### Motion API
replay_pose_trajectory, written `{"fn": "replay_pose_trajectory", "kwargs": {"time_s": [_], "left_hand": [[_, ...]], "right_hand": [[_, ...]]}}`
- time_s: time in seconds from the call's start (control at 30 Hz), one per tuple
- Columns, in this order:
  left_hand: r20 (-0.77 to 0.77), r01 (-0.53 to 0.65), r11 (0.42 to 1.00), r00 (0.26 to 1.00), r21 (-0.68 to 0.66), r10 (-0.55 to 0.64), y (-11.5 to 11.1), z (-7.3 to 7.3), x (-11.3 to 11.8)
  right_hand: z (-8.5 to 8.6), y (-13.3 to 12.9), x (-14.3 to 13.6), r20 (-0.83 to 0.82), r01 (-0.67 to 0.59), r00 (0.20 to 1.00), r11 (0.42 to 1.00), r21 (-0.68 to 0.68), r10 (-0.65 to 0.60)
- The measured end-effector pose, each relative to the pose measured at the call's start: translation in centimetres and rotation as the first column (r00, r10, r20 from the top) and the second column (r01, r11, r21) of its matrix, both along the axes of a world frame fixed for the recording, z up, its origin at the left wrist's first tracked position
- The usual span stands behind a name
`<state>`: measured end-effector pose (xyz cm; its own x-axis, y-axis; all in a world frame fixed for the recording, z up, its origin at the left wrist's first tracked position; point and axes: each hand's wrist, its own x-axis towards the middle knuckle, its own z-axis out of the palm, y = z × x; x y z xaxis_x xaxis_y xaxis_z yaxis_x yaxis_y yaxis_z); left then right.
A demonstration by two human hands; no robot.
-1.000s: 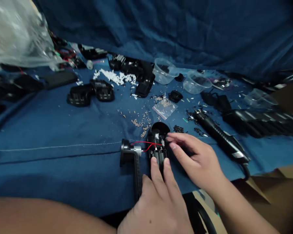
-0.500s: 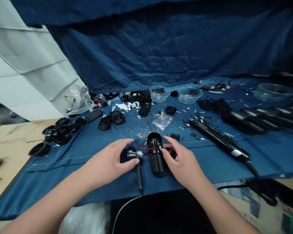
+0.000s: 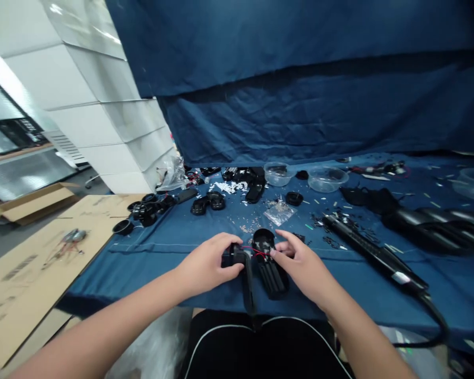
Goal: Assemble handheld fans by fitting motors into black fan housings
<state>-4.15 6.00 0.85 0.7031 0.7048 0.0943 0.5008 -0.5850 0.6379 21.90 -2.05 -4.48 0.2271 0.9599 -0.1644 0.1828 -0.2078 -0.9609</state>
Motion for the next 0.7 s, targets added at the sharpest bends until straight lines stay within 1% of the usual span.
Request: {"fn": "replay_pose_trajectory", "kwargs": {"time_s": [0.1, 0.17, 0.23, 0.3, 0.37, 0.43, 0.53, 0.6, 0.7], "left_hand": [[0.097, 0.005, 1.0, 0.995, 0.022, -0.007, -0.7, -0.6, 0.0], [0.161, -0.004, 1.0, 0.987, 0.018, 0.001, -1.1, -1.0, -0.2], [0.222, -0.021, 1.0, 0.975, -0.004, 0.021, -1.6, -1.2, -0.5], [0.277, -0.044, 0.998, 0.96, -0.035, 0.052, -2.1, -1.3, -0.8], [0.325, -0.069, 0.996, 0.942, -0.06, 0.085, -2.7, -1.0, -1.0], [0.365, -0.074, 0.995, 0.926, -0.07, 0.095, -3.4, -0.6, -1.2], [0.407, -0.057, 0.996, 0.91, -0.067, 0.079, -4.3, 0.3, -1.3], [0.425, -0.037, 0.998, 0.903, -0.058, 0.058, -4.7, 0.9, -1.4], [0.44, 0.016, 0.999, 0.898, -0.031, -0.001, -5.0, 1.6, -1.5]], "right_hand": [[0.3, -0.7, -0.5, -0.148, -0.076, 0.986, 0.997, -0.019, 0.073], [0.7, -1.5, -1.2, -0.259, -0.124, 0.959, 0.992, -0.031, 0.112], [1.1, -2.4, -1.9, -0.415, -0.151, 0.903, 0.987, -0.059, 0.113], [1.2, -3.2, -2.2, -0.563, -0.156, 0.824, 0.982, -0.103, 0.072], [0.9, -3.8, -2.2, -0.654, -0.153, 0.756, 0.98, -0.126, 0.034], [0.4, -4.4, -2.1, -0.714, -0.134, 0.699, 0.986, -0.099, 0.023], [-0.1, -5.2, -2.2, -0.78, -0.139, 0.623, 0.99, -0.03, 0.064], [0.1, -5.6, -2.5, -0.806, -0.157, 0.58, 0.987, 0.028, 0.115], [1.2, -6.1, -3.2, -0.82, -0.164, 0.528, 0.974, 0.156, 0.22]]}}
